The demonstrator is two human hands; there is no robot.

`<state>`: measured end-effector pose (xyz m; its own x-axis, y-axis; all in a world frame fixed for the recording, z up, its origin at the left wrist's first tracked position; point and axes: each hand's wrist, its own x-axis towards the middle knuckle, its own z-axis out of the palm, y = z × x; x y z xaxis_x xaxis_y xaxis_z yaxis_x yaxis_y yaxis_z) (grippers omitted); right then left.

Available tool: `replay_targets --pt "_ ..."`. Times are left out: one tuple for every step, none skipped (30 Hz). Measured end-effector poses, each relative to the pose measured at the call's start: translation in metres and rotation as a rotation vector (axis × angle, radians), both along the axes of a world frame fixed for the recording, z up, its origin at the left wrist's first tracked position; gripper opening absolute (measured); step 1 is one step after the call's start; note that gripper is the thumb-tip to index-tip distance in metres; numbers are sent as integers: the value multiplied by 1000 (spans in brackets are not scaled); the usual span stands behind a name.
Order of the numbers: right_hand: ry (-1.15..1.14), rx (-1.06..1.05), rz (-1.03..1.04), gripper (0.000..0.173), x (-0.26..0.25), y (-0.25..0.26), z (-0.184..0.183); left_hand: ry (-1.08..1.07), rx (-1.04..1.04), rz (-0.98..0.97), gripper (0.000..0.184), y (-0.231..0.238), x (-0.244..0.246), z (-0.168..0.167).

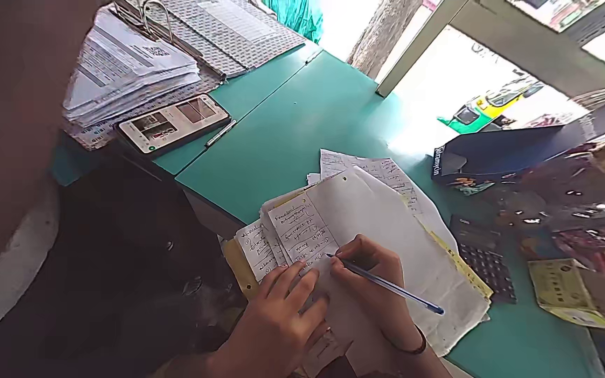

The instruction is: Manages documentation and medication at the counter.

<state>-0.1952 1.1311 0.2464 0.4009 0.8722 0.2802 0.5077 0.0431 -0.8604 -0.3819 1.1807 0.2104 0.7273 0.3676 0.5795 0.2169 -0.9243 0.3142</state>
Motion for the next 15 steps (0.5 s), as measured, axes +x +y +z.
replay_targets --pt "-4 1 -5 7 0 0 0 2 -1 0 35 0 0 0" --pt "-13 -5 -13 7 -1 0 0 2 -3 1 35 -1 0 0" --pt "-20 -8 -21 7 -2 0 0 0 -6 0 35 -1 0 0" --pt "-19 -3 -31 8 -2 0 0 1 -4 -2 35 -1 0 0" --pt "-18 2 -43 9 -2 1 0 1 1 -3 35 -1 0 -1" --pt "-21 -2 -51 9 -2 2 0 1 5 0 35 0 0 -1" --pt "-31 -14 -53 9 -2 2 1 -1 6 1 35 0 0 -1" --pt "-52 -31 -57 8 -2 1 1 -2 4 1 35 -1 0 -1" --pt "-72 -49 -64 8 -2 1 1 -4 -1 -2 34 -1 0 -1" --pt "-78 -58 -65 8 -2 1 1 -3 -6 -5 34 -1 0 -1" --pt "-71 -53 -67 8 -2 0 1 0 -9 -7 33 -1 0 0" --pt "-55 -37 -69 9 -1 0 1 -5 -7 -9 33 0 0 -1" --pt "-36 -20 -78 9 -1 1 1 -7 -1 -10 33 0 0 -1" --pt "-25 -18 -87 9 -2 1 1 -6 5 -9 33 1 0 -1" --pt "-26 -25 -93 9 -2 1 0 -6 6 -11 33 1 0 -1"
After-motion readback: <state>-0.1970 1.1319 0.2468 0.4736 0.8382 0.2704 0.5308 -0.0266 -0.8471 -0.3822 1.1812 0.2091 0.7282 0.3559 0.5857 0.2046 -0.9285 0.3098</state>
